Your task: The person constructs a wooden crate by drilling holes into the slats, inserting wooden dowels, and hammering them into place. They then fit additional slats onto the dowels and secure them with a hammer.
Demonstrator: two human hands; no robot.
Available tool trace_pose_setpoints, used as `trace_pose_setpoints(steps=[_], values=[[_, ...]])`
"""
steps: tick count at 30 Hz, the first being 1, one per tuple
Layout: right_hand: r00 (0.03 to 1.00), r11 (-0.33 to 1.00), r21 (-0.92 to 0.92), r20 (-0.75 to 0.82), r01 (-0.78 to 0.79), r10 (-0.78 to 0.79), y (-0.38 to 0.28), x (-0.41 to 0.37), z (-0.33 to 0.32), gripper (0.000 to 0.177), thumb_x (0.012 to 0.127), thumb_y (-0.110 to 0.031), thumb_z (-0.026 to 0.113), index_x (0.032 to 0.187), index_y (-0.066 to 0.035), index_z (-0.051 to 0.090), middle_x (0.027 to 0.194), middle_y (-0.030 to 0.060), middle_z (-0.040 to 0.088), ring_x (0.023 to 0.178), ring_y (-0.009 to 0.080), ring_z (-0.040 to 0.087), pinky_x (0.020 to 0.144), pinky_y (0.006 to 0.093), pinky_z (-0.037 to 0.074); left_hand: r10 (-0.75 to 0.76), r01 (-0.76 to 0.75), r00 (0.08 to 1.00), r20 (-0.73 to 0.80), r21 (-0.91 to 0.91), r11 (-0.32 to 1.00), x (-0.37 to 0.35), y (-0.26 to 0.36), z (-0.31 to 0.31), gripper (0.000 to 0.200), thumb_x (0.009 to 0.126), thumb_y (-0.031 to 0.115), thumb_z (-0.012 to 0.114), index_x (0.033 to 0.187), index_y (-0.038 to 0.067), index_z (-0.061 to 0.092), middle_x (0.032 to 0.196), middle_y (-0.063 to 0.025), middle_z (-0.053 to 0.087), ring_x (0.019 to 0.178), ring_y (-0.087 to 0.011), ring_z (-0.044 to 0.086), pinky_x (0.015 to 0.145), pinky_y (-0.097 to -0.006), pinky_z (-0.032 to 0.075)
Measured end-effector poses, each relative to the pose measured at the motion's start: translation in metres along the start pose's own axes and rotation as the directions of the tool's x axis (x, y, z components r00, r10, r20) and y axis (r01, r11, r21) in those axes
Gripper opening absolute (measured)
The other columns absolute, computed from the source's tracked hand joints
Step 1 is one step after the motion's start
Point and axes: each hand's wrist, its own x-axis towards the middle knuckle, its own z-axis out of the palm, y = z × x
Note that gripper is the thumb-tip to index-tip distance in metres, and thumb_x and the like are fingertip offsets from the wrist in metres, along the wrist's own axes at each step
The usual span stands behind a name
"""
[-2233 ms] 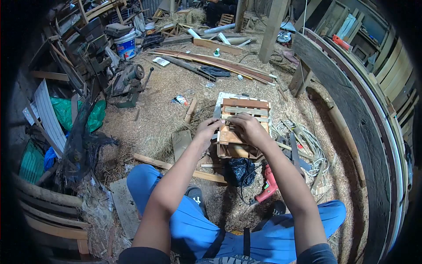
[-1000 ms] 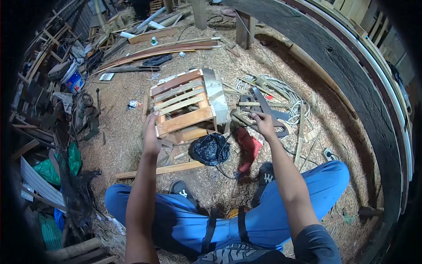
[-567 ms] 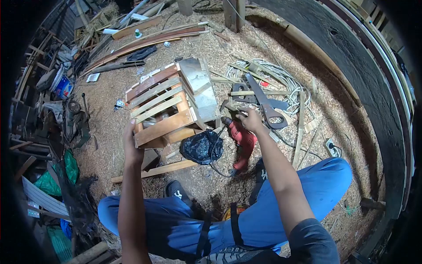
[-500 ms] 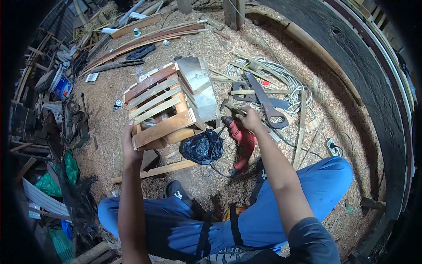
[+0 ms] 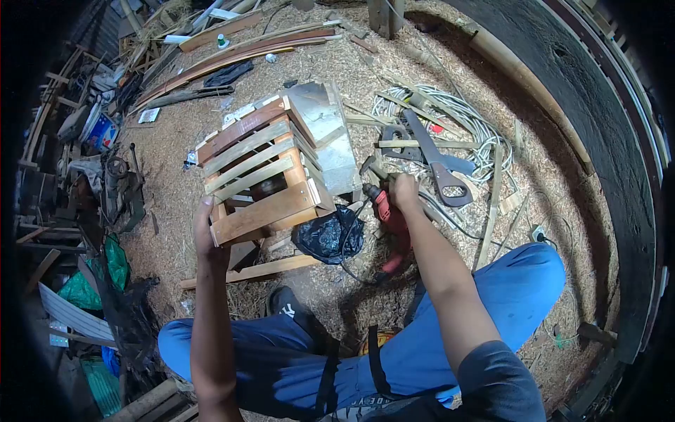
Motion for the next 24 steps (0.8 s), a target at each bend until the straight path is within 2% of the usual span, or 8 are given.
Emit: trace_pose_setpoints(steps=[1, 3, 10, 13, 15, 17, 20, 24], values=[[1.0, 1.0, 0.002, -0.002, 0.002, -0.002, -0.001, -0.002, -0.001, 0.022, 0.089, -0.021, 0.071, 0.108, -0.013, 0.078, 0.103, 0.0224, 0.075, 0.104, 0.0413, 0.07, 0.095, 0.0511, 0.055, 0.003, -0.003, 1.0, 0.001, 0.001, 1.0, 0.0, 0.0, 0.0, 0.044, 0.105, 0.034, 0.051, 0.132, 0.001, 0.056, 0.115, -0.0113, 0.066, 0.098, -0.0218, 0.068, 0.089, -0.038, 0.056], [0.984, 0.986, 0.141, -0.165, 0.088, -0.064, -0.001, -0.009, -0.002, 0.021, 0.085, -0.018, 0.076, 0.104, -0.01, 0.08, 0.098, 0.0267, 0.073, 0.095, 0.044, 0.071, 0.087, 0.0515, 0.056, 0.008, -0.008, 1.0, 0.027, 0.011, 1.0, -0.001, 0.001, 0.0, 0.044, 0.105, 0.035, 0.051, 0.132, 0.0, 0.057, 0.115, -0.0117, 0.066, 0.1, -0.0222, 0.068, 0.09, -0.038, 0.055], [0.965, 0.936, 0.298, -0.232, 0.189, -0.121, -0.006, -0.014, -0.021, 0.026, 0.086, -0.015, 0.076, 0.111, -0.009, 0.078, 0.102, 0.024, 0.074, 0.097, 0.0407, 0.072, 0.088, 0.0488, 0.056, 0.002, -0.002, 1.0, -0.016, -0.014, 1.0, 0.001, -0.004, -0.001, 0.047, 0.105, 0.036, 0.052, 0.133, -0.001, 0.056, 0.117, -0.0127, 0.066, 0.103, -0.0233, 0.068, 0.094, -0.0387, 0.055], [0.958, 0.913, 0.391, -0.287, 0.115, 0.002, -0.017, -0.018, -0.034, 0.026, 0.088, -0.015, 0.074, 0.113, -0.007, 0.076, 0.101, 0.0251, 0.074, 0.096, 0.0426, 0.071, 0.087, 0.049, 0.055, 0.018, -0.018, 1.0, 0.003, 0.01, 1.0, 0.002, -0.001, 0.0, 0.048, 0.104, 0.037, 0.054, 0.134, 0.0, 0.057, 0.119, -0.0124, 0.066, 0.104, -0.0234, 0.068, 0.095, -0.0393, 0.054], [0.852, 0.833, 0.454, -0.522, 0.317, -0.04, -0.022, -0.015, -0.042, 0.024, 0.091, -0.015, 0.073, 0.113, -0.005, 0.075, 0.099, 0.0258, 0.073, 0.093, 0.0442, 0.071, 0.084, 0.0492, 0.055, 0.046, -0.045, 0.998, -0.033, 0.008, 0.999, 0.0, -0.001, 0.004, 0.046, 0.103, 0.037, 0.055, 0.132, 0.001, 0.058, 0.119, -0.0119, 0.067, 0.104, -0.0226, 0.067, 0.095, -0.0391, 0.053], [0.853, 0.822, 0.465, -0.52, 0.328, -0.046, -0.037, -0.021, -0.067, 0.024, 0.093, -0.012, 0.07, 0.116, -0.004, 0.071, 0.098, 0.0253, 0.073, 0.091, 0.0444, 0.07, 0.082, 0.0478, 0.054, 0.054, -0.054, 0.999, 0.001, 0.033, 0.998, 0.001, -0.003, -0.002, 0.044, 0.103, 0.036, 0.055, 0.13, 0.001, 0.059, 0.118, -0.0112, 0.067, 0.105, -0.0216, 0.067, 0.095, -0.0384, 0.053], [0.728, 0.691, 0.475, -0.677, 0.545, -0.109, -0.05, -0.01, -0.082, 0.024, 0.097, -0.009, 0.066, 0.119, -0.003, 0.065, 0.096, 0.0242, 0.072, 0.09, 0.0427, 0.071, 0.08, 0.0461, 0.054, 0.104, -0.107, 0.993, 0.048, 0.081, 0.991, 0.001, -0.002, -0.005, 0.041, 0.102, 0.036, 0.056, 0.126, 0.003, 0.061, 0.116, -0.0096, 0.067, 0.104, -0.0195, 0.066, 0.094, -0.0365, 0.053], [0.697, 0.677, 0.437, -0.699, 0.593, -0.16, -0.078, -0.017, -0.113, 0.029, 0.098, -0.015, 0.069, 0.123, 0.0, 0.069, 0.101, 0.0233, 0.074, 0.092, 0.0386, 0.072, 0.085, 0.0426, 0.055, 0.153, -0.154, 0.988, 0.022, 0.137, 0.978, -0.009, 0.003, 0.004, 0.036, 0.103, 0.035, 0.056, 0.12, 0.004, 0.065, 0.111, -0.0073, 0.067, 0.1, -0.016, 0.065, 0.09, -0.0334, 0.052]])
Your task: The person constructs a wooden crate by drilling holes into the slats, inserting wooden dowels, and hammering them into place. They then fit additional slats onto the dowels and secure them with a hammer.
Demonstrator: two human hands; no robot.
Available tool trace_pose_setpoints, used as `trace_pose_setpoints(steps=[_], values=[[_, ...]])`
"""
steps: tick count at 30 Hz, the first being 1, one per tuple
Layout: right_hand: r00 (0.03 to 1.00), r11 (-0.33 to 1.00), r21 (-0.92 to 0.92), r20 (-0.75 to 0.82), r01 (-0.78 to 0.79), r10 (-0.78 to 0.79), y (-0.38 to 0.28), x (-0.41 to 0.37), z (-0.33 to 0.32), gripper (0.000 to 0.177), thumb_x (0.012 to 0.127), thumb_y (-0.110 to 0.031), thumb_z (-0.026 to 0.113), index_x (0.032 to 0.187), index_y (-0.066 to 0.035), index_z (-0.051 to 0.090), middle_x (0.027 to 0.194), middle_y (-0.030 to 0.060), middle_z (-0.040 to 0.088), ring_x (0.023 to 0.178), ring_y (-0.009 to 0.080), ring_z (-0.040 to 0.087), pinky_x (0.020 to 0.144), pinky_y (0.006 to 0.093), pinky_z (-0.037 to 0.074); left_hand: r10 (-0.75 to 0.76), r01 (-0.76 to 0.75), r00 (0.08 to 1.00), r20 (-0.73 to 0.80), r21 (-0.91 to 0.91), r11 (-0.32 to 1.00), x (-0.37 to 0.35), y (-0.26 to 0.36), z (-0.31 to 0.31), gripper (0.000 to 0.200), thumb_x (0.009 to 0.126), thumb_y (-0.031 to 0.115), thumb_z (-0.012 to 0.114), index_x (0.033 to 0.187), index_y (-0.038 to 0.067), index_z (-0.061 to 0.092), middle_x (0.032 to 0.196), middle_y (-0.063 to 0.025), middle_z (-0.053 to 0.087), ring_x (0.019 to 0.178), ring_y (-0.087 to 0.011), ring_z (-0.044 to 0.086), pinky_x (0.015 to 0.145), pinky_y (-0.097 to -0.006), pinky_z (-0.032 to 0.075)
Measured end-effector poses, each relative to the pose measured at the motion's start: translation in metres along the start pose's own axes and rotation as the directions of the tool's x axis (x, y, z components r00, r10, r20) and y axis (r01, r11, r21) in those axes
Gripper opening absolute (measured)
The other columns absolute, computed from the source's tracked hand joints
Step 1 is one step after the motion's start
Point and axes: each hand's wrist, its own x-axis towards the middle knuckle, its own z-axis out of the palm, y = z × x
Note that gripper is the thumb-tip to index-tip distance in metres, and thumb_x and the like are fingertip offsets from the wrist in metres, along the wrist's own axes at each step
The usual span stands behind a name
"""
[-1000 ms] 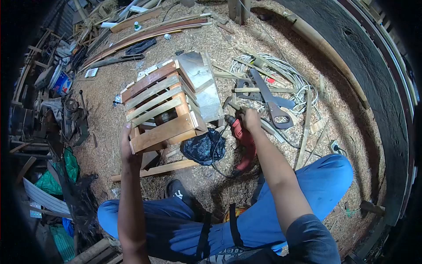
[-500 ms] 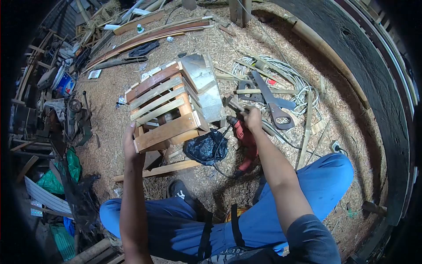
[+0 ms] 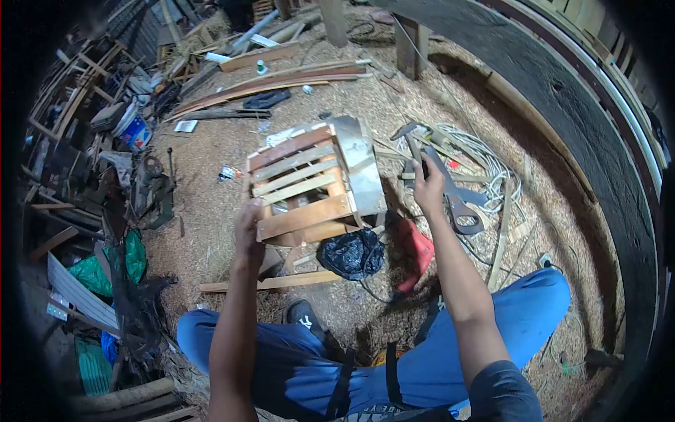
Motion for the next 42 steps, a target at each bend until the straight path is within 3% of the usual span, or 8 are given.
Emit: trace_pose_setpoints(steps=[3, 13, 19, 21, 27, 33, 40, 42], values=[[0.978, 0.994, -0.014, 0.175, -0.109, 0.11, -0.06, 0.01, -0.015, 0.031, 0.096, -0.016, 0.071, 0.122, 0.001, 0.069, 0.103, 0.0225, 0.073, 0.093, 0.0371, 0.071, 0.087, 0.0414, 0.055, 0.066, -0.057, 0.996, -0.06, 0.142, 0.988, -0.001, 0.008, 0.001, 0.033, 0.103, 0.031, 0.059, 0.118, 0.003, 0.067, 0.109, -0.0059, 0.068, 0.099, -0.0137, 0.064, 0.087, -0.0313, 0.052], [0.818, 0.944, 0.157, 0.471, 0.289, -0.329, -0.199, 0.013, -0.04, 0.034, 0.098, -0.008, 0.067, 0.131, 0.001, 0.066, 0.115, 0.0248, 0.072, 0.095, 0.0332, 0.074, 0.084, 0.0387, 0.056, -0.096, 0.094, 0.989, -0.11, -0.019, 0.995, 0.007, 0.003, -0.002, 0.032, 0.097, 0.029, 0.074, 0.115, 0.002, 0.07, 0.104, -0.005, 0.07, 0.092, -0.0121, 0.065, 0.081, -0.0278, 0.053], [0.607, 0.868, 0.208, 0.641, 0.452, -0.469, -0.244, 0.003, -0.029, 0.064, 0.085, 0.004, 0.066, 0.146, -0.017, 0.06, 0.113, 0.0227, 0.073, 0.099, 0.0389, 0.072, 0.09, 0.0469, 0.055, -0.053, 0.055, 0.996, -0.069, 0.031, 0.998, 0.012, -0.005, -0.007, 0.028, 0.098, 0.031, 0.072, 0.108, 0.004, 0.072, 0.097, -0.002, 0.071, 0.085, -0.0101, 0.066, 0.077, -0.0272, 0.053], [0.515, 0.886, 0.109, 0.779, 0.452, -0.358, -0.256, 0.0, -0.024, 0.086, 0.077, 0.01, 0.06, 0.151, -0.034, 0.053, 0.1, 0.0188, 0.073, 0.093, 0.0394, 0.072, 0.086, 0.0494, 0.056, -0.026, 0.027, 0.998, -0.062, 0.018, 0.999, 0.012, -0.003, -0.007, 0.029, 0.098, 0.03, 0.073, 0.109, 0.004, 0.072, 0.098, -0.0022, 0.071, 0.089, -0.0102, 0.065, 0.08, -0.0281, 0.052], [0.398, 0.827, 0.123, 0.831, 0.548, -0.388, -0.288, 0.002, -0.004, 0.081, 0.082, -0.001, 0.066, 0.153, -0.035, 0.05, 0.105, 0.0177, 0.074, 0.095, 0.0415, 0.07, 0.083, 0.0493, 0.056, -0.026, 0.026, 0.999, -0.038, -0.015, 1.0, 0.01, -0.003, -0.007, 0.039, 0.095, 0.032, 0.076, 0.119, 0.001, 0.071, 0.106, -0.0077, 0.072, 0.093, -0.0144, 0.067, 0.081, -0.0304, 0.053], [0.295, 0.783, -0.005, 0.928, 0.622, -0.229, -0.312, 0.01, 0.002, 0.066, 0.092, -0.037, 0.075, 0.153, -0.035, 0.05, 0.107, 0.0195, 0.072, 0.098, 0.0433, 0.069, 0.087, 0.0517, 0.056, -0.036, 0.036, 0.997, -0.063, 0.001, 0.999, 0.017, -0.013, -0.01, 0.045, 0.091, 0.035, 0.079, 0.118, 0.0, 0.071, 0.107, -0.0087, 0.072, 0.093, -0.0148, 0.067, 0.082, -0.031, 0.054], [0.444, 0.824, 0.043, 0.826, 0.565, -0.347, -0.318, 0.003, 0.01, 0.074, 0.086, -0.008, 0.066, 0.153, -0.034, 0.05, 0.104, 0.0216, 0.072, 0.094, 0.042, 0.07, 0.082, 0.0527, 0.057, -0.049, 0.051, 0.997, -0.063, 0.027, 0.998, 0.015, -0.01, -0.009, 0.047, 0.091, 0.037, 0.079, 0.12, 0.0, 0.07, 0.108, -0.0105, 0.071, 0.095, -0.0163, 0.067, 0.081, -0.0322, 0.055], [0.365, 0.789, -0.011, 0.891, 0.614, -0.271, -0.311, 0.001, 0.015, 0.074, 0.086, -0.008, 0.067, 0.153, -0.034, 0.05, 0.102, 0.022, 0.072, 0.093, 0.0419, 0.07, 0.081, 0.0529, 0.057, -0.028, 0.032, 0.997, -0.065, 0.056, 0.998, 0.015, -0.011, -0.01, 0.048, 0.091, 0.038, 0.079, 0.12, 0.0, 0.07, 0.109, -0.0108, 0.071, 0.096, -0.0168, 0.067, 0.081, -0.0328, 0.055]])
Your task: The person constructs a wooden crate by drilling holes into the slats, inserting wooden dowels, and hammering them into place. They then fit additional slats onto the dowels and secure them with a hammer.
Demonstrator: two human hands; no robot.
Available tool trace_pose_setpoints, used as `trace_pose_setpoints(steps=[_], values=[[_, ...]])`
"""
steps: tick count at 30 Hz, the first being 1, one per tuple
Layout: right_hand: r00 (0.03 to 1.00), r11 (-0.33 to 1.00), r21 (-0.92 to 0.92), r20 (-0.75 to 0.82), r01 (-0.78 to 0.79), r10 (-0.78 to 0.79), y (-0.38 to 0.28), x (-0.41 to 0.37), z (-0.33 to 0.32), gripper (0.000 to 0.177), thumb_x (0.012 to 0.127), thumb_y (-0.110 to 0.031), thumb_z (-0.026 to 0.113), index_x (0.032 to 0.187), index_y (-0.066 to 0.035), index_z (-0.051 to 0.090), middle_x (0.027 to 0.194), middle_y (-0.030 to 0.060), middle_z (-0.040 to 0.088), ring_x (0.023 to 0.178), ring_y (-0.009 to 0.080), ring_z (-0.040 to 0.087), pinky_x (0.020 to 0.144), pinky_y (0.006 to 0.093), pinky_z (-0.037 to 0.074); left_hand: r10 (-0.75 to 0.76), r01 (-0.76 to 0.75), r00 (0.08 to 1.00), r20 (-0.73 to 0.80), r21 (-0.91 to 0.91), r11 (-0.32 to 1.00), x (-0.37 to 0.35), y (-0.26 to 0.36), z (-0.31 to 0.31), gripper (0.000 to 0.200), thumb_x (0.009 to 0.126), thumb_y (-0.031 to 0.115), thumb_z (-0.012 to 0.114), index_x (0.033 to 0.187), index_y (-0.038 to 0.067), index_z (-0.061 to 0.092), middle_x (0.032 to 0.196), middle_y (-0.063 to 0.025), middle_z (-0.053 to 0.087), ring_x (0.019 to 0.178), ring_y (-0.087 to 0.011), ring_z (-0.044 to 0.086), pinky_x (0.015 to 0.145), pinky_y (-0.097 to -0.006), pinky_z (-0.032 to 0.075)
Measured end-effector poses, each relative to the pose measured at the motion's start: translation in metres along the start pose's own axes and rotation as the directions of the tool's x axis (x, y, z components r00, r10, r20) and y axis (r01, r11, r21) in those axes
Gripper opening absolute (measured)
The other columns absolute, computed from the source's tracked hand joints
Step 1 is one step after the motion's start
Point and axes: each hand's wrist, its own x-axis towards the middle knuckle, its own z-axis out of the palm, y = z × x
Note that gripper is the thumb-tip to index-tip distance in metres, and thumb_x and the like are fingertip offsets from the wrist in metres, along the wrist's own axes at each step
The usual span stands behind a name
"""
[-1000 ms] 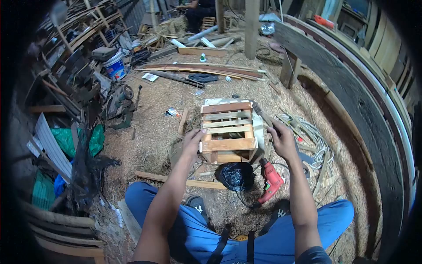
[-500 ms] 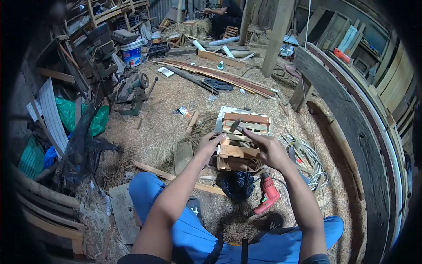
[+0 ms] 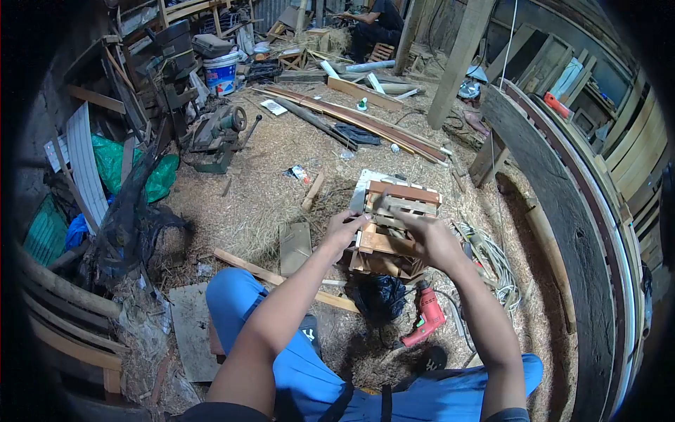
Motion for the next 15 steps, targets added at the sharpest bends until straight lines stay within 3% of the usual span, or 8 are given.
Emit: trace_pose_setpoints(steps=[1, 3, 5, 9, 11, 12, 13, 15], values=[[0.992, 0.997, -0.08, 0.124, -0.011, 0.021, 0.001, 0.001, 0.0, 0.075, 0.085, -0.007, 0.067, 0.153, -0.033, 0.05, 0.1, 0.0223, 0.072, 0.091, 0.0418, 0.071, 0.081, 0.0531, 0.057, -0.01, 0.01, 1.0, 0.0, -0.015, 1.0, -0.001, 0.001, 0.001, 0.048, 0.091, 0.038, 0.079, 0.12, 0.0, 0.071, 0.108, -0.0102, 0.071, 0.097, -0.0167, 0.067, 0.082, -0.033, 0.054], [0.992, 0.998, -0.058, 0.119, -0.028, 0.035, 0.004, 0.0, 0.001, 0.078, 0.084, -0.005, 0.069, 0.154, -0.033, 0.05, 0.098, 0.0231, 0.072, 0.09, 0.0423, 0.071, 0.083, 0.0532, 0.057, -0.022, 0.022, 1.0, 0.001, -0.031, 0.999, -0.004, 0.004, 0.003, 0.048, 0.091, 0.038, 0.079, 0.119, 0.0, 0.071, 0.108, -0.0095, 0.072, 0.097, -0.0165, 0.066, 0.082, -0.0331, 0.054], [0.996, 0.997, 0.01, -0.043, 0.074, -0.073, 0.012, -0.002, 0.004, 0.077, 0.083, -0.001, 0.066, 0.153, -0.031, 0.051, 0.098, 0.0239, 0.071, 0.087, 0.0431, 0.07, 0.082, 0.0529, 0.056, -0.019, 0.019, 1.0, -0.02, 0.014, 1.0, -0.006, 0.008, 0.005, 0.034, 0.095, 0.03, 0.076, 0.113, 0.002, 0.072, 0.103, -0.0047, 0.071, 0.095, -0.0126, 0.063, 0.086, -0.0296, 0.05], [0.985, 0.989, 0.131, -0.163, 0.073, -0.051, 0.003, 0.001, -0.006, 0.076, 0.083, 0.004, 0.062, 0.152, -0.027, 0.053, 0.098, 0.0246, 0.07, 0.085, 0.0439, 0.069, 0.081, 0.052, 0.054, -0.03, 0.03, 0.999, -0.014, -0.004, 1.0, -0.007, 0.009, 0.004, 0.032, 0.095, 0.03, 0.076, 0.112, 0.002, 0.073, 0.102, -0.004, 0.071, 0.093, -0.0121, 0.063, 0.085, -0.0292, 0.05], [0.946, 0.96, 0.263, -0.324, 0.099, -0.009, 0.003, -0.001, 0.001, 0.075, 0.083, 0.007, 0.058, 0.151, -0.025, 0.055, 0.097, 0.0247, 0.069, 0.085, 0.0442, 0.068, 0.08, 0.0514, 0.053, 0.004, -0.004, 1.0, -0.002, -0.021, 1.0, -0.005, 0.006, 0.004, 0.03, 0.095, 0.029, 0.075, 0.11, 0.003, 0.073, 0.101, -0.0034, 0.071, 0.092, -0.0115, 0.063, 0.084, -0.0289, 0.05], [0.939, 0.968, 0.197, -0.333, 0.155, -0.082, 0.012, 0.001, 0.013, 0.077, 0.083, 0.005, 0.06, 0.152, -0.028, 0.053, 0.101, 0.0254, 0.07, 0.09, 0.0446, 0.069, 0.082, 0.0511, 0.054, 0.004, -0.004, 1.0, -0.001, -0.022, 1.0, -0.006, 0.005, 0.004, 0.03, 0.095, 0.029, 0.075, 0.11, 0.003, 0.073, 0.101, -0.0034, 0.071, 0.092, -0.0115, 0.063, 0.084, -0.0289, 0.05], [0.996, 0.991, 0.118, -0.078, 0.058, -0.049, 0.011, -0.004, 0.012, 0.079, 0.083, 0.002, 0.063, 0.154, -0.031, 0.05, 0.103, 0.0262, 0.071, 0.092, 0.0452, 0.069, 0.084, 0.0513, 0.055, -0.004, 0.005, 1.0, 0.009, -0.028, 1.0, -0.006, 0.005, 0.003, 0.029, 0.096, 0.029, 0.075, 0.11, 0.004, 0.073, 0.101, -0.0032, 0.071, 0.091, -0.0114, 0.064, 0.083, -0.029, 0.051], [0.994, 0.995, 0.029, -0.055, 0.098, -0.097, 0.021, -0.006, 0.029, 0.082, 0.076, 0.009, 0.058, 0.153, -0.02, 0.052, 0.091, 0.0246, 0.068, 0.08, 0.0392, 0.068, 0.079, 0.0439, 0.055, -0.007, 0.007, 1.0, 0.019, -0.031, 0.999, -0.003, 0.002, 0.004, 0.028, 0.096, 0.029, 0.075, 0.109, 0.004, 0.073, 0.1, -0.003, 0.071, 0.091, -0.0112, 0.064, 0.082, -0.029, 0.051]])
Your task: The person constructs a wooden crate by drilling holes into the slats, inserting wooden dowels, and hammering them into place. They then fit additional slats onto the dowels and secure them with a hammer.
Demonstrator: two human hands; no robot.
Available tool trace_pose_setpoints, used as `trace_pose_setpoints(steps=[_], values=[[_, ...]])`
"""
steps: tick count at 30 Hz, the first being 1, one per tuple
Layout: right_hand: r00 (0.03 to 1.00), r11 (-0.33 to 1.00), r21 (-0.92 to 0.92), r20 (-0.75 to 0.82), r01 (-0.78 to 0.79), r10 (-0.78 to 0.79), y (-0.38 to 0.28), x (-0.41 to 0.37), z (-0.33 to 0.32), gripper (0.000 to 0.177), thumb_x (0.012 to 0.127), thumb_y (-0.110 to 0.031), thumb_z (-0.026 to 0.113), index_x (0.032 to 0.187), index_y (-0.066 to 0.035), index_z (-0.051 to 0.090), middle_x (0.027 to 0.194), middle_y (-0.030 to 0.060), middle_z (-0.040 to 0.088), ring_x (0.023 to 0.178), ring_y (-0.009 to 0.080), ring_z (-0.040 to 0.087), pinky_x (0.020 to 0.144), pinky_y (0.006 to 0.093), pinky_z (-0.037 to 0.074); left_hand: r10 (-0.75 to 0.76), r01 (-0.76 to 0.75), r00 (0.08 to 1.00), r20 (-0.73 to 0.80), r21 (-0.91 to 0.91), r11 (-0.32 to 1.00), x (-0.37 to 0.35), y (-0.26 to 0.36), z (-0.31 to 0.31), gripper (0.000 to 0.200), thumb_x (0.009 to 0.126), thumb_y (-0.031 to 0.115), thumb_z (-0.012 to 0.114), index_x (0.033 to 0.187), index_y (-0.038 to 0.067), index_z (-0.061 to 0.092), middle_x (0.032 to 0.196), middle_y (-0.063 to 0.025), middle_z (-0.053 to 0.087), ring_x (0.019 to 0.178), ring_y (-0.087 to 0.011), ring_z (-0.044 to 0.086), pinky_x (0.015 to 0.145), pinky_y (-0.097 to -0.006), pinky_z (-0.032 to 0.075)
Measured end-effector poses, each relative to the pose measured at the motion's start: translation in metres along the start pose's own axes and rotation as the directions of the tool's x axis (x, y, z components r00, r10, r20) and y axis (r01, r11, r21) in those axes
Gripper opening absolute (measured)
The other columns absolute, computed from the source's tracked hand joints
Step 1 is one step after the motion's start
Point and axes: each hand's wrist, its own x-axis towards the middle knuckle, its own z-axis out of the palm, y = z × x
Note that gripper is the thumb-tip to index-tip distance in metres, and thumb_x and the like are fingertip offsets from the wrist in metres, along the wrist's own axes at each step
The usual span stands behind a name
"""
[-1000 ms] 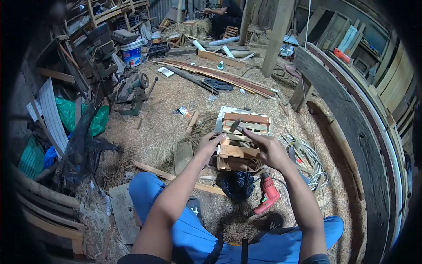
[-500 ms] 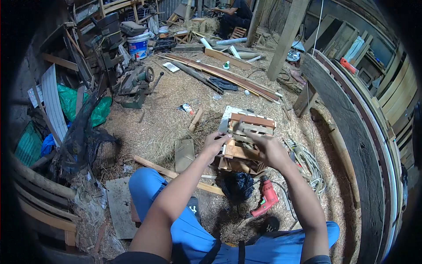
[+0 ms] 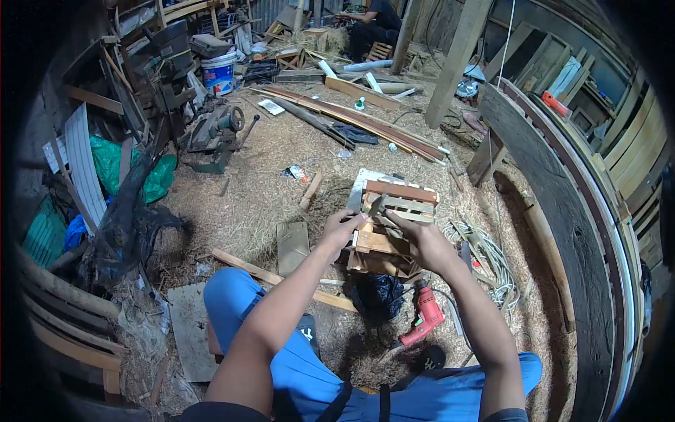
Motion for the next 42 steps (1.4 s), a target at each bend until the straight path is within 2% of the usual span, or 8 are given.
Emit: trace_pose_setpoints(steps=[4, 10, 15, 23, 31, 37, 40, 42], values=[[0.994, 0.995, 0.046, 0.064, -0.086, 0.083, -0.011, 0.004, -0.018, 0.079, 0.084, 0.002, 0.061, 0.154, -0.031, 0.049, 0.101, 0.0259, 0.072, 0.093, 0.0453, 0.07, 0.084, 0.0505, 0.056, -0.011, 0.01, 0.999, -0.043, -0.022, 1.0, 0.0, -0.002, 0.0, 0.029, 0.097, 0.031, 0.074, 0.109, 0.004, 0.072, 0.099, -0.0033, 0.07, 0.09, -0.0112, 0.065, 0.08, -0.029, 0.052], [0.916, 0.972, 0.194, -0.4, 0.131, -0.043, -0.015, 0.007, -0.016, 0.084, 0.079, 0.012, 0.053, 0.153, -0.026, 0.052, 0.088, 0.0231, 0.07, 0.077, 0.0433, 0.066, 0.077, 0.0495, 0.053, -0.015, 0.015, 0.999, -0.029, 0.018, 1.0, -0.005, 0.008, 0.002, 0.031, 0.097, 0.032, 0.074, 0.111, 0.004, 0.072, 0.1, -0.0039, 0.07, 0.091, -0.012, 0.065, 0.08, -0.0291, 0.052], [0.985, 0.991, -0.021, 0.115, -0.129, 0.13, -0.005, 0.003, -0.015, 0.077, 0.085, -0.003, 0.063, 0.155, -0.03, 0.048, 0.108, 0.0242, 0.072, 0.096, 0.0441, 0.07, 0.086, 0.051, 0.058, 0.022, -0.022, 1.0, -0.017, 0.007, 1.0, 0.0, 0.001, 0.0, 0.033, 0.096, 0.033, 0.075, 0.111, 0.003, 0.072, 0.1, -0.004, 0.071, 0.092, -0.0124, 0.065, 0.082, -0.0292, 0.052], [0.954, 0.973, 0.228, -0.281, -0.044, 0.109, -0.007, 0.005, -0.022, 0.076, 0.086, -0.002, 0.064, 0.156, -0.027, 0.048, 0.086, 0.0218, 0.067, 0.083, 0.0424, 0.068, 0.08, 0.0538, 0.051, -0.019, 0.02, 0.999, -0.045, 0.02, 1.0, -0.008, 0.01, 0.004, 0.031, 0.096, 0.031, 0.075, 0.11, 0.004, 0.072, 0.1, -0.0037, 0.071, 0.093, -0.0114, 0.064, 0.082, -0.0291, 0.051], [0.992, 0.995, 0.002, 0.076, -0.098, 0.098, -0.009, 0.001, -0.022, 0.078, 0.084, -0.002, 0.066, 0.155, -0.03, 0.049, 0.098, 0.0226, 0.071, 0.094, 0.0442, 0.07, 0.088, 0.0526, 0.055, 0.02, -0.019, 0.997, -0.07, 0.008, 1.0, -0.006, 0.006, 0.005, 0.03, 0.096, 0.03, 0.075, 0.109, 0.002, 0.072, 0.1, -0.0042, 0.071, 0.09, -0.0111, 0.065, 0.08, -0.0285, 0.052], [0.94, 0.977, 0.208, -0.339, 0.035, 0.039, -0.01, 0.004, -0.021, 0.084, 0.079, 0.006, 0.061, 0.155, -0.028, 0.049, 0.088, 0.0252, 0.067, 0.083, 0.0414, 0.069, 0.079, 0.0516, 0.054, 0.031, -0.031, 0.998, -0.061, -0.01, 0.999, -0.006, 0.006, 0.005, 0.031, 0.096, 0.03, 0.076, 0.109, 0.001, 0.072, 0.099, -0.005, 0.072, 0.086, -0.0109, 0.065, 0.077, -0.0285, 0.053], [0.975, 0.991, -0.06, 0.177, -0.123, 0.131, -0.017, 0.0, -0.017, 0.086, 0.079, 0.006, 0.059, 0.156, -0.029, 0.047, 0.086, 0.0254, 0.067, 0.081, 0.0418, 0.069, 0.079, 0.0524, 0.054, 0.019, -0.019, 0.998, -0.066, -0.003, 1.0, -0.006, 0.005, 0.007, 0.032, 0.097, 0.03, 0.075, 0.11, 0.001, 0.072, 0.098, -0.0049, 0.071, 0.087, -0.0111, 0.066, 0.076, -0.0282, 0.053], [0.993, 0.995, 0.032, 0.085, -0.09, 0.087, -0.005, -0.004, -0.008, 0.088, 0.079, 0.005, 0.059, 0.156, -0.034, 0.047, 0.086, 0.0251, 0.069, 0.081, 0.042, 0.069, 0.08, 0.0527, 0.053, 0.023, -0.025, 0.998, -0.065, -0.043, 0.999, -0.007, 0.004, 0.007, 0.031, 0.097, 0.03, 0.075, 0.109, 0.002, 0.072, 0.097, -0.0044, 0.071, 0.086, -0.0112, 0.066, 0.075, -0.0281, 0.053]])
